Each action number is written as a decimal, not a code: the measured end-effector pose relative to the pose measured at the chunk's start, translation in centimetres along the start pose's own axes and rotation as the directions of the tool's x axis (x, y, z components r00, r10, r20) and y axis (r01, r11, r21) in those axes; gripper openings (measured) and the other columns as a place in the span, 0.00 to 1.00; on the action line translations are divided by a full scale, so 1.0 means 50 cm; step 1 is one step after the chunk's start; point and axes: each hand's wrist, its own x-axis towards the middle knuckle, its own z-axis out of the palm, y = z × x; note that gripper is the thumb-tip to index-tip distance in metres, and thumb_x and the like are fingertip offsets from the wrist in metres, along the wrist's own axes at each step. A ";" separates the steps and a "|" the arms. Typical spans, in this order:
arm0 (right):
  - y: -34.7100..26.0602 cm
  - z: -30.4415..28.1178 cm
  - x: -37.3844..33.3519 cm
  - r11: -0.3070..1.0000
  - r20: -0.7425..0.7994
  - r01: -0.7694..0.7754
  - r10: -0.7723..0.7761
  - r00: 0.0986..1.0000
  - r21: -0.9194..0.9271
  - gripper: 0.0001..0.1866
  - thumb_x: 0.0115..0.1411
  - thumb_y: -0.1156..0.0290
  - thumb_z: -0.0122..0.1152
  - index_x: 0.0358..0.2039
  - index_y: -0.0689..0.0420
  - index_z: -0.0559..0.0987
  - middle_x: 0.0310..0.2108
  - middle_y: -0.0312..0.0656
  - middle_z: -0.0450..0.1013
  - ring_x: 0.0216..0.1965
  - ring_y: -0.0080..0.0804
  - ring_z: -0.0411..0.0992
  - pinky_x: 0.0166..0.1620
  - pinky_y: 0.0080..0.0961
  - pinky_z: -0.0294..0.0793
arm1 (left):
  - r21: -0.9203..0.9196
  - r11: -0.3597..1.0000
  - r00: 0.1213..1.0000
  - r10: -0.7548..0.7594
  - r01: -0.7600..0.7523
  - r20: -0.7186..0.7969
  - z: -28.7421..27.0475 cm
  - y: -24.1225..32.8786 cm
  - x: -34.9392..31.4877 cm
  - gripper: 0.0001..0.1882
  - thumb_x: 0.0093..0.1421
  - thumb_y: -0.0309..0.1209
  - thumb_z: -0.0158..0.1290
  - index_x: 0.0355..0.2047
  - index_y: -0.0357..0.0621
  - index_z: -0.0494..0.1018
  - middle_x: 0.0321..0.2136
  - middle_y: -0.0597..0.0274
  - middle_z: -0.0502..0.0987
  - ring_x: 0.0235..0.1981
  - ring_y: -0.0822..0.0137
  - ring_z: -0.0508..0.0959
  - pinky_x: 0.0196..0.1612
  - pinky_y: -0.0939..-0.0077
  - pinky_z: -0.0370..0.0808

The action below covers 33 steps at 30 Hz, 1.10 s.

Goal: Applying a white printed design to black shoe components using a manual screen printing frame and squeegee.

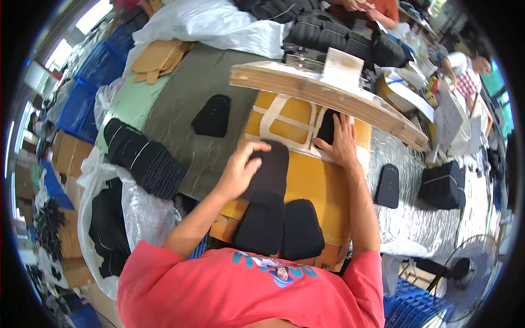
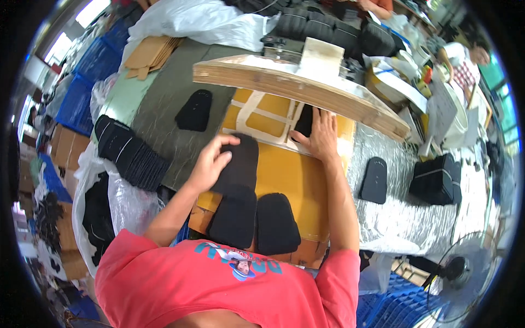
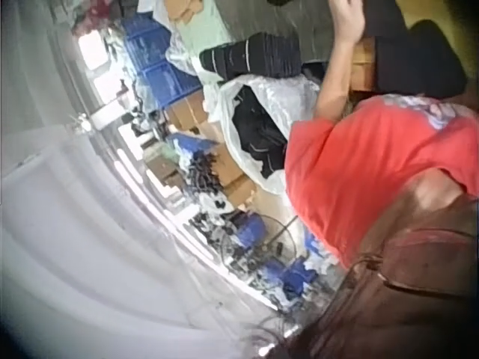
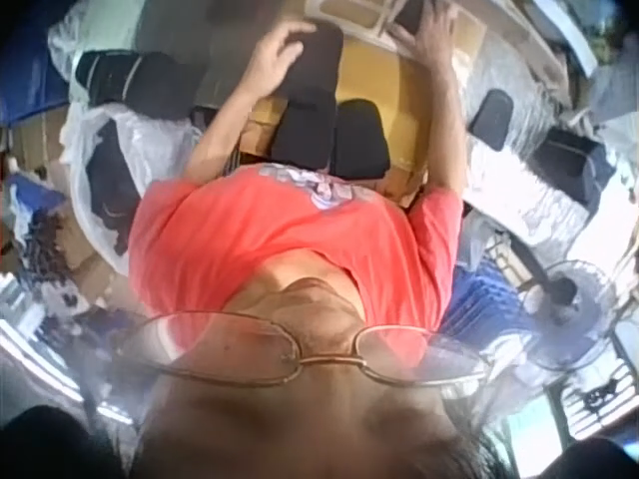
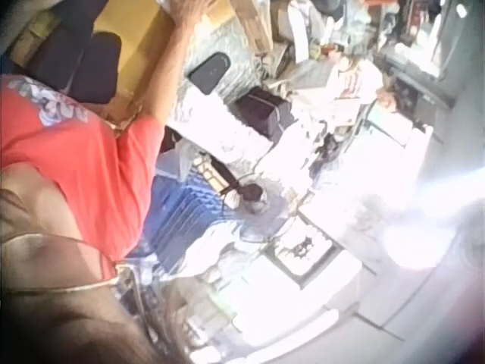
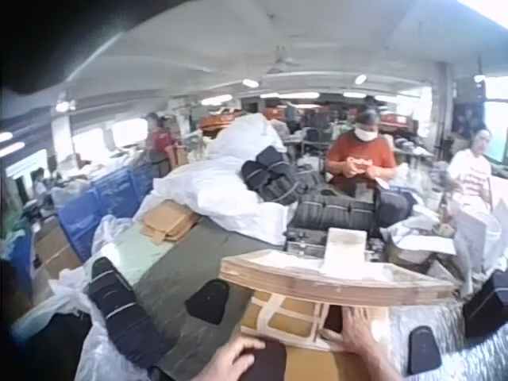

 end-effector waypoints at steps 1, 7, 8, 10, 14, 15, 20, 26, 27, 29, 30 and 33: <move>0.008 -0.003 -0.005 1.000 -0.034 0.000 0.000 0.999 0.011 0.54 0.49 0.40 0.66 0.65 0.66 0.59 0.69 0.56 0.49 0.72 0.50 0.42 0.69 0.50 0.44 | -0.007 1.000 1.000 -0.017 0.017 0.008 0.008 -0.009 0.046 0.17 0.60 0.17 0.45 0.49 0.39 0.71 0.46 0.62 0.75 0.46 0.72 0.75 0.50 0.75 0.70; -0.016 -0.011 0.003 0.992 -0.015 -0.012 0.014 1.000 0.125 0.53 0.45 0.42 0.70 0.64 0.63 0.62 0.67 0.52 0.55 0.70 0.49 0.47 0.69 0.46 0.45 | 0.332 0.934 0.990 0.143 -0.129 -0.019 0.061 -0.130 0.301 0.17 0.59 0.22 0.50 0.50 0.38 0.70 0.46 0.50 0.75 0.53 0.51 0.72 0.57 0.61 0.65; -0.008 -0.006 0.001 0.994 -0.069 0.022 -0.014 0.998 0.109 0.52 0.44 0.41 0.70 0.63 0.61 0.63 0.65 0.51 0.57 0.69 0.50 0.50 0.68 0.45 0.46 | 0.465 0.879 0.992 0.126 -0.106 -0.012 0.076 -0.157 0.324 0.18 0.59 0.25 0.51 0.51 0.38 0.70 0.48 0.49 0.74 0.53 0.49 0.71 0.58 0.57 0.64; 0.000 -0.005 -0.004 0.995 -0.071 0.008 -0.001 0.997 0.098 0.52 0.44 0.41 0.70 0.63 0.60 0.63 0.65 0.51 0.57 0.68 0.50 0.51 0.68 0.45 0.46 | 0.575 0.791 0.977 0.201 -0.208 0.077 0.095 -0.167 0.335 0.20 0.59 0.27 0.52 0.52 0.37 0.69 0.50 0.46 0.73 0.55 0.46 0.69 0.59 0.54 0.62; 0.011 -0.004 -0.017 0.996 -0.083 -0.014 0.022 0.996 0.089 0.48 0.49 0.42 0.67 0.63 0.59 0.63 0.64 0.52 0.59 0.67 0.50 0.53 0.68 0.45 0.47 | 0.650 0.641 0.901 0.399 -0.408 0.172 0.139 -0.157 0.310 0.28 0.58 0.33 0.55 0.57 0.33 0.64 0.54 0.38 0.67 0.58 0.40 0.64 0.62 0.49 0.57; 0.011 -0.004 -0.010 0.994 -0.093 -0.023 0.033 0.995 0.105 0.46 0.51 0.43 0.66 0.63 0.59 0.63 0.63 0.52 0.60 0.66 0.49 0.53 0.68 0.45 0.48 | 0.653 0.642 0.903 0.397 -0.402 0.166 0.138 -0.151 0.306 0.28 0.58 0.33 0.55 0.57 0.33 0.64 0.54 0.38 0.67 0.58 0.40 0.64 0.62 0.49 0.57; 0.005 -0.008 -0.003 0.996 -0.094 -0.019 0.027 0.995 0.083 0.43 0.54 0.46 0.64 0.63 0.59 0.64 0.63 0.53 0.61 0.66 0.49 0.54 0.67 0.45 0.48 | 0.621 0.657 0.902 0.358 -0.428 0.243 0.129 -0.135 0.297 0.31 0.62 0.35 0.52 0.61 0.31 0.58 0.59 0.35 0.62 0.62 0.37 0.58 0.64 0.49 0.54; -0.014 0.007 0.017 0.997 -0.060 -0.014 0.018 0.998 0.076 0.40 0.56 0.51 0.63 0.64 0.57 0.64 0.65 0.53 0.58 0.67 0.50 0.53 0.68 0.45 0.48 | 0.664 0.613 0.902 0.334 -0.428 0.274 0.097 -0.167 0.306 0.36 0.58 0.37 0.54 0.61 0.28 0.56 0.59 0.35 0.61 0.64 0.39 0.56 0.65 0.47 0.51; -0.008 0.004 0.013 0.998 -0.034 -0.048 0.049 0.998 0.048 0.39 0.56 0.52 0.63 0.64 0.57 0.64 0.65 0.52 0.57 0.67 0.50 0.52 0.68 0.46 0.47 | 0.680 0.567 0.876 0.405 -0.464 0.260 0.114 -0.163 0.304 0.37 0.57 0.36 0.55 0.61 0.28 0.56 0.59 0.34 0.61 0.63 0.39 0.57 0.65 0.45 0.51; 0.017 0.001 -0.009 0.998 -0.042 -0.066 0.067 0.997 0.016 0.40 0.56 0.52 0.62 0.65 0.56 0.63 0.67 0.52 0.55 0.68 0.51 0.50 0.68 0.46 0.46 | 0.624 0.640 0.887 0.408 -0.448 0.217 0.152 -0.138 0.305 0.34 0.54 0.32 0.54 0.58 0.26 0.60 0.58 0.32 0.62 0.60 0.37 0.60 0.62 0.45 0.54; 0.005 -0.001 0.000 0.998 -0.019 -0.049 0.050 0.999 0.031 0.39 0.57 0.52 0.61 0.65 0.56 0.62 0.67 0.51 0.55 0.69 0.50 0.49 0.69 0.46 0.45 | 0.656 0.582 0.865 0.441 -0.480 0.241 0.148 -0.158 0.307 0.27 0.52 0.29 0.52 0.51 0.24 0.66 0.55 0.33 0.65 0.58 0.38 0.62 0.62 0.48 0.56; -0.013 0.010 0.016 0.999 -0.006 0.032 -0.032 0.999 -0.001 0.38 0.59 0.50 0.57 0.66 0.55 0.61 0.68 0.50 0.53 0.70 0.48 0.47 0.69 0.46 0.40 | 0.710 0.580 0.883 0.451 -0.400 0.129 0.149 -0.164 0.303 0.22 0.54 0.29 0.49 0.47 0.26 0.69 0.52 0.39 0.68 0.58 0.40 0.63 0.63 0.51 0.54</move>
